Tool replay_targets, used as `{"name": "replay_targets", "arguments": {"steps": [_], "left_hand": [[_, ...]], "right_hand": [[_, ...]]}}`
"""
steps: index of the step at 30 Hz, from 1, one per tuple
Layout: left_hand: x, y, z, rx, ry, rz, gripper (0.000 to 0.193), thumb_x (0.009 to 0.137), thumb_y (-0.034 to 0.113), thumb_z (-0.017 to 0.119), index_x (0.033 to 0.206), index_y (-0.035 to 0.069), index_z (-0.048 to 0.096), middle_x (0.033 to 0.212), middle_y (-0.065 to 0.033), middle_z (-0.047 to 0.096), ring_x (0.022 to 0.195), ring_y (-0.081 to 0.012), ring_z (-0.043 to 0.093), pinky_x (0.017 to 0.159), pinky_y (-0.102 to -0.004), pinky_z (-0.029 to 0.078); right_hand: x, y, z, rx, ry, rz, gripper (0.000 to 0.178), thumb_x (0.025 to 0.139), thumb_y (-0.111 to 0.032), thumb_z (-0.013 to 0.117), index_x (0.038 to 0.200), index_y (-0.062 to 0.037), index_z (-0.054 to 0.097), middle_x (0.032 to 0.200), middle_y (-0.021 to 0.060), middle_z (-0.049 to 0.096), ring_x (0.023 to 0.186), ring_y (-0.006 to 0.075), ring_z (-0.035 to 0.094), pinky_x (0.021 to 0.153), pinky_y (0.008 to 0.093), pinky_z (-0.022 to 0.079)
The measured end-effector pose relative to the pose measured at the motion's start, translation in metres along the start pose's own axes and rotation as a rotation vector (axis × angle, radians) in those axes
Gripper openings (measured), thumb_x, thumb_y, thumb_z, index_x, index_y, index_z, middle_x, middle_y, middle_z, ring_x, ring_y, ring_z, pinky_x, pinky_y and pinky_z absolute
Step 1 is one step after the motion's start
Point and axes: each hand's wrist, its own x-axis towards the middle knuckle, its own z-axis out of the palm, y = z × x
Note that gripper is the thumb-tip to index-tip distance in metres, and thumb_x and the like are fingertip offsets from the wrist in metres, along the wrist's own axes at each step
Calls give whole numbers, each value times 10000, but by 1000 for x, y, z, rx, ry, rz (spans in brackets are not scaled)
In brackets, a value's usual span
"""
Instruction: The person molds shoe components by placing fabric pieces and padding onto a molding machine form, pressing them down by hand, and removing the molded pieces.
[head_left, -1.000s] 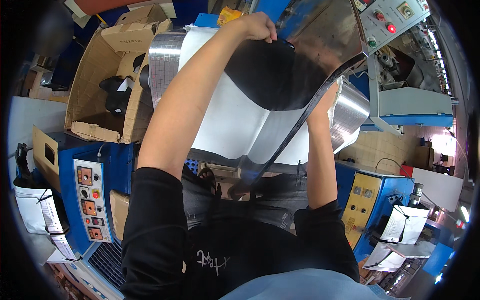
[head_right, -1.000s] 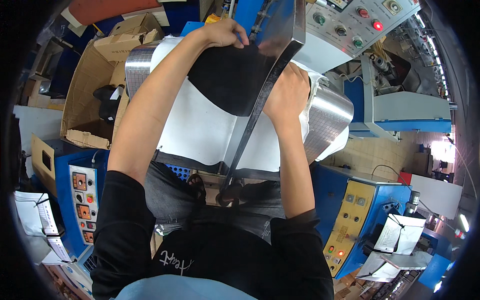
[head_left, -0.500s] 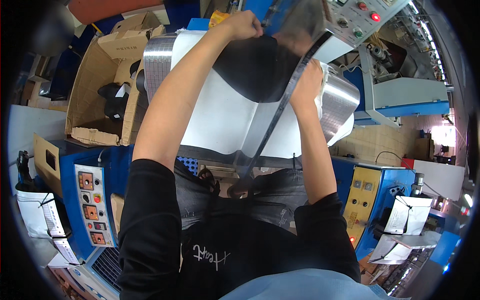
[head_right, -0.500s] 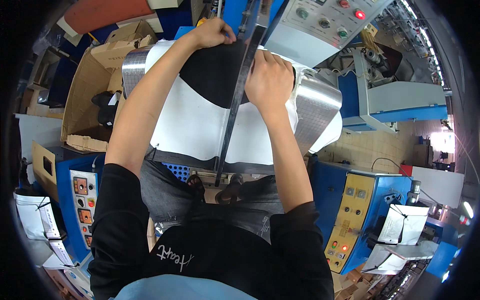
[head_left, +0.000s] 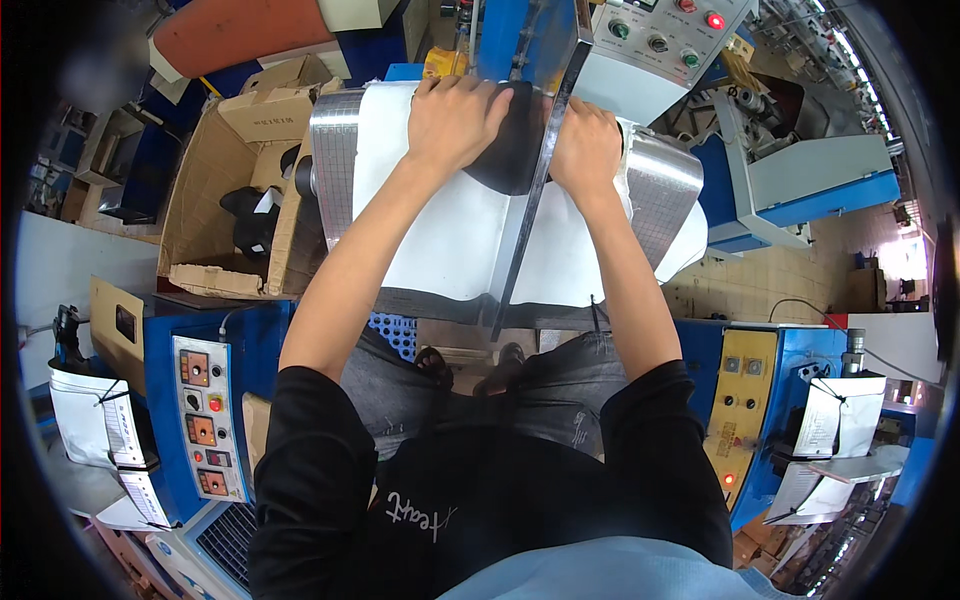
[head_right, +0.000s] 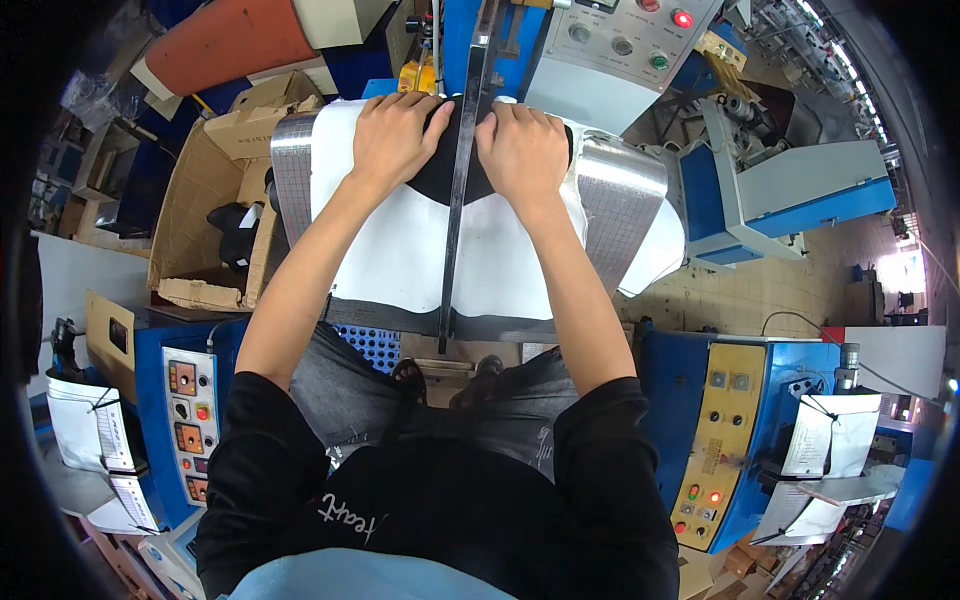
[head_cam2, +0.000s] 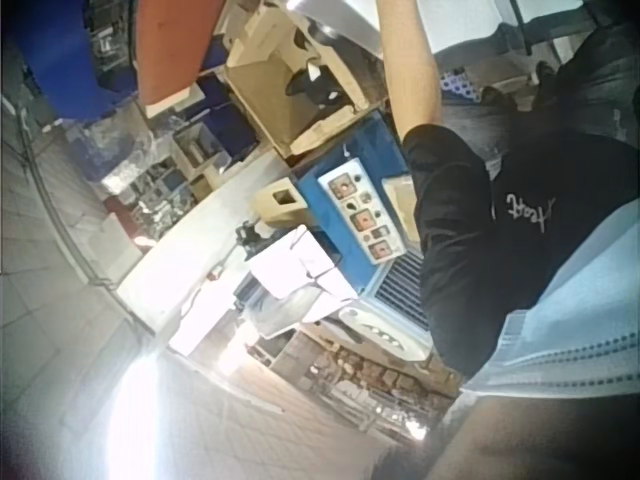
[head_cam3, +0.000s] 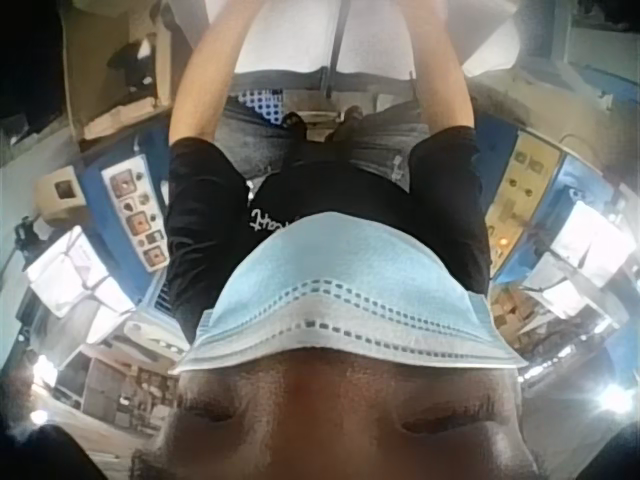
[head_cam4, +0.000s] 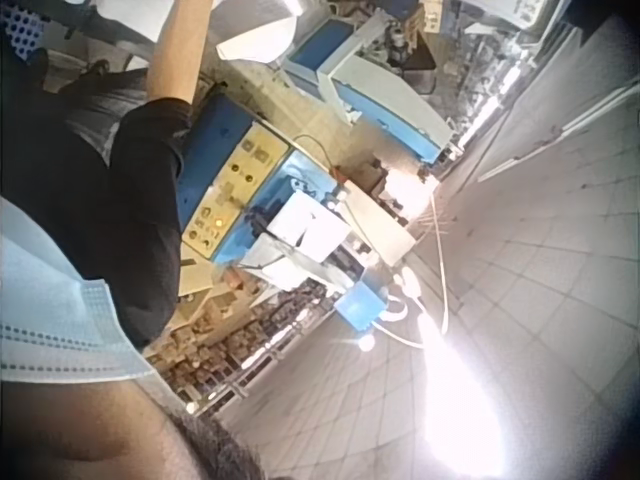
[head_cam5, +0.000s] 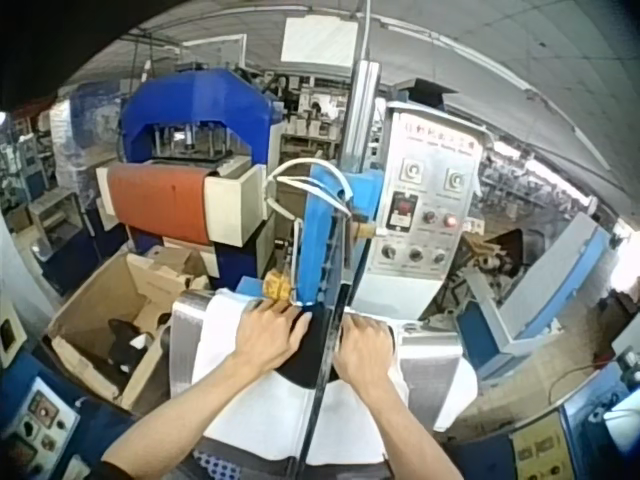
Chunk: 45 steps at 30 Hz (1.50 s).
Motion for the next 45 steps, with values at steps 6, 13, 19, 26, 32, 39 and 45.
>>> {"name": "replay_targets", "arguments": {"steps": [6,13,19,26,32,39,45], "left_hand": [[3,-1,1,-24,-29,31,371,975,363,558,896,60,758,870,-100,741,830,-251,709,821,-370,533],[1,-2,3,-14,-38,26,353,976,352,561,897,70,758,866,-106,739,819,-252,710,792,-356,542],[-12,2,17,-14,221,112,312,951,323,587,856,58,721,844,-92,679,846,-268,661,837,-392,497],[-23,7,11,-5,234,91,329,934,334,589,994,33,707,935,-111,675,947,-272,630,977,-416,433],[-26,9,1,4,120,44,353,967,315,552,1073,27,726,1051,-133,716,1011,-275,664,1016,-417,434],[-26,14,3,51,146,46,358,964,314,546,1084,25,718,1065,-146,705,1018,-281,654,1026,-421,425],[-27,13,6,30,253,60,312,903,292,600,1013,15,692,948,-122,660,979,-277,618,993,-412,427]], "right_hand": [[-2,4,6,-31,-8,-5,198,859,-203,585,804,-56,705,753,108,698,712,277,677,704,400,498],[-3,2,6,-45,-10,6,220,872,-222,571,800,-66,707,755,104,699,719,280,679,713,405,496],[-4,-1,7,-56,-7,26,241,892,-239,550,819,-81,717,770,98,704,732,280,679,737,415,495],[-5,-3,3,-89,-114,41,249,911,-263,545,863,-95,722,821,90,715,780,290,678,778,422,493],[-5,-5,-1,-117,-210,52,223,902,-215,540,939,-88,720,920,104,719,873,294,681,836,426,485],[-5,-5,-2,-83,-180,60,242,915,-230,529,905,-82,721,893,116,720,818,304,687,814,434,493],[-4,-7,-3,-67,-103,46,270,921,-248,525,832,-79,716,824,109,717,762,299,688,767,436,502]]}}
